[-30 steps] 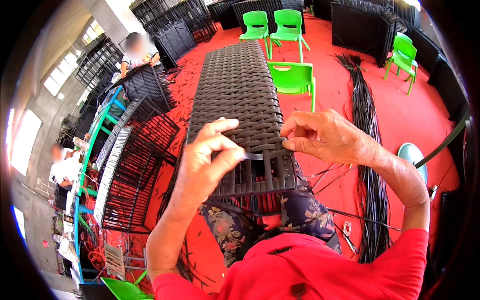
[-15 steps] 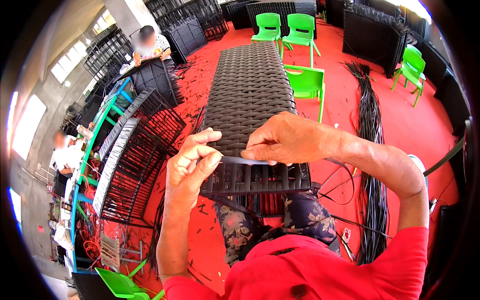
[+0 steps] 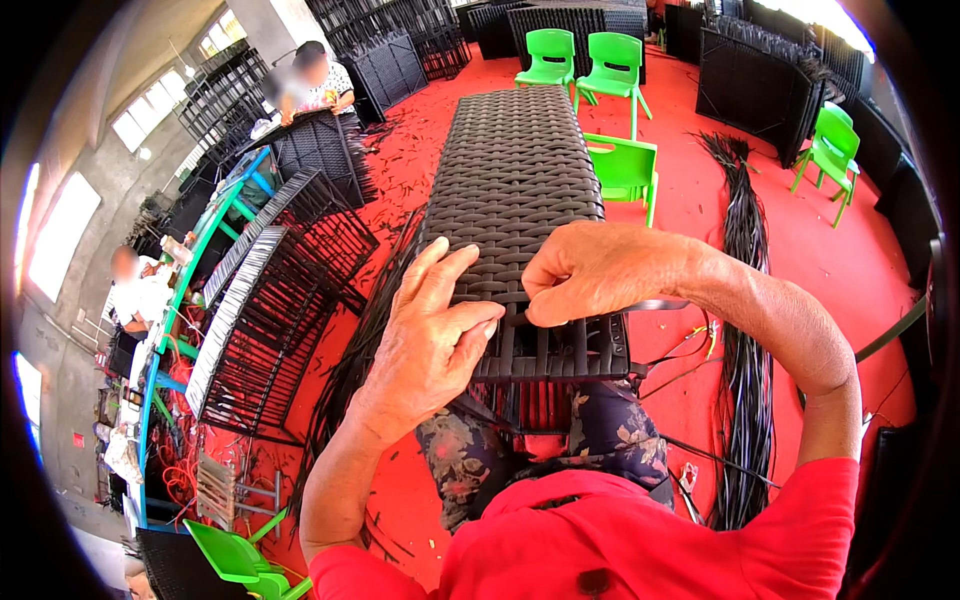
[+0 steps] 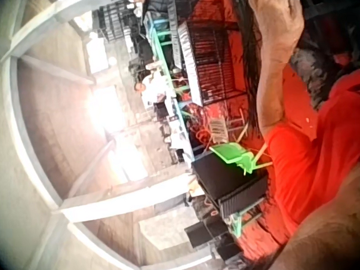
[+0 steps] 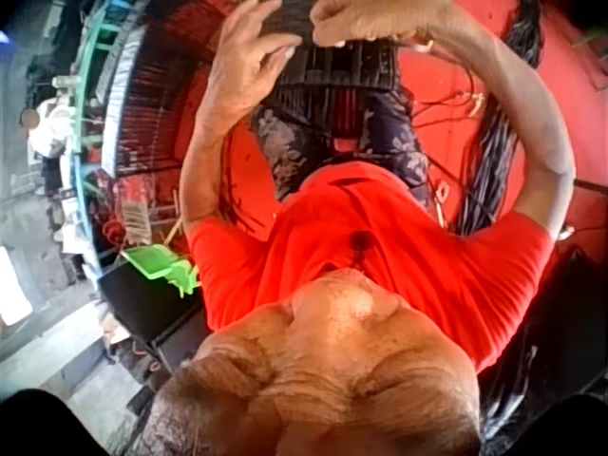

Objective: The person weaves synthetic wicker strips into the frame of a furniture piece by hand, pulling long strips through the existing weave and tucking them into the edges.

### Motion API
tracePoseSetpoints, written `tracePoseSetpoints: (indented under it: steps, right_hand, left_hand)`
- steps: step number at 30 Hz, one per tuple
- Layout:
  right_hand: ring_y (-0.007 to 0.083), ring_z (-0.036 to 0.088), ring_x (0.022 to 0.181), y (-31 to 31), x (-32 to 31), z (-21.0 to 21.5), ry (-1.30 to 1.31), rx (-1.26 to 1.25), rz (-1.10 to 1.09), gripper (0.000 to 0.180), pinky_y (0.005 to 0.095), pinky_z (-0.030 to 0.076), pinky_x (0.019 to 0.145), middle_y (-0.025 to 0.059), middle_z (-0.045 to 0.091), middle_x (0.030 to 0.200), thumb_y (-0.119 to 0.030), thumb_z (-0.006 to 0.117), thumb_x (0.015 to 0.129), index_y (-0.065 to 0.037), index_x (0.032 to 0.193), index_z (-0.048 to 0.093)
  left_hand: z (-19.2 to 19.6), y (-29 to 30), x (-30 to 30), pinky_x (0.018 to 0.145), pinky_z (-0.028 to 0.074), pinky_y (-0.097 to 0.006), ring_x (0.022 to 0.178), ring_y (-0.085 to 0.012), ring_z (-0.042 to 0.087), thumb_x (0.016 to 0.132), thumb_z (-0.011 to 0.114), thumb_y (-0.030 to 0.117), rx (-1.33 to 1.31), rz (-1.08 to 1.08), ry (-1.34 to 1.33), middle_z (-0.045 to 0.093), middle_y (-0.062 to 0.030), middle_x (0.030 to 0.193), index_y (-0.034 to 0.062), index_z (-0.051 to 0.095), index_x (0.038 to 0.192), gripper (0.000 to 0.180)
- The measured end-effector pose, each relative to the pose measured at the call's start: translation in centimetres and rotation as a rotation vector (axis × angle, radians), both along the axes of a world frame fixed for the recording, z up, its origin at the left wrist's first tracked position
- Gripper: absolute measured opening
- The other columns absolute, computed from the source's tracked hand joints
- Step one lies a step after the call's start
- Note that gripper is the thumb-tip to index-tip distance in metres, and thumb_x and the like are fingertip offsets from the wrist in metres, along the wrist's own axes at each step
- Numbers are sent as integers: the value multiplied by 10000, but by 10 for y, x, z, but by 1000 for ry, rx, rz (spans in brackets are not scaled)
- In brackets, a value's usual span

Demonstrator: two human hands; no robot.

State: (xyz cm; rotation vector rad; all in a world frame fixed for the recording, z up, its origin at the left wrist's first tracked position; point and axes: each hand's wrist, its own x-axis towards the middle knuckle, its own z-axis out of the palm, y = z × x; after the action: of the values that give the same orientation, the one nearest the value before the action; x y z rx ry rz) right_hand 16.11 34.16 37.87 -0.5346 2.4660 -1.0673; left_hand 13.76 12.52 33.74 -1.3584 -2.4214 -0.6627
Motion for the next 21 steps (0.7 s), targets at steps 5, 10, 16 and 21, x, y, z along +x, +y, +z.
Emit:
tracePoseSetpoints:
  steps: [5,10,16,21]
  right_hand:
    - [101,350,451,-3,-4,1,172,96,89,277,323,309,437,20,351,456,-204,513,703,-10,523,434]
    - [119,410,440,-9,-14,-5,243,146,152,330,333,336,435,42,433,458,-251,553,766,-4,551,507]
    - [138,482,445,-4,-5,-5,274,140,77,330,321,370,439,56,518,504,-304,593,834,-15,674,586]
    - [277,544,511,-4,13,-13,346,39,-43,268,369,397,487,117,533,547,-269,608,825,-34,699,574]
  left_hand:
    - [12,3,6,1056,242,-411,1313,-347,243,778,578,28,-149,-22,62,387,-170,1343,2,646,925,165]
    - [8,0,-5,1058,230,-429,1307,-370,241,800,558,47,-149,-125,15,363,-186,1356,-23,635,945,178]
    - [2,-3,-19,1053,238,-434,1295,-383,256,765,617,79,-96,-174,-79,384,-176,1338,19,650,946,193]
    - [3,-1,-21,1041,256,-439,1290,-388,261,715,659,55,-95,-210,-29,387,-167,1327,46,644,853,140]
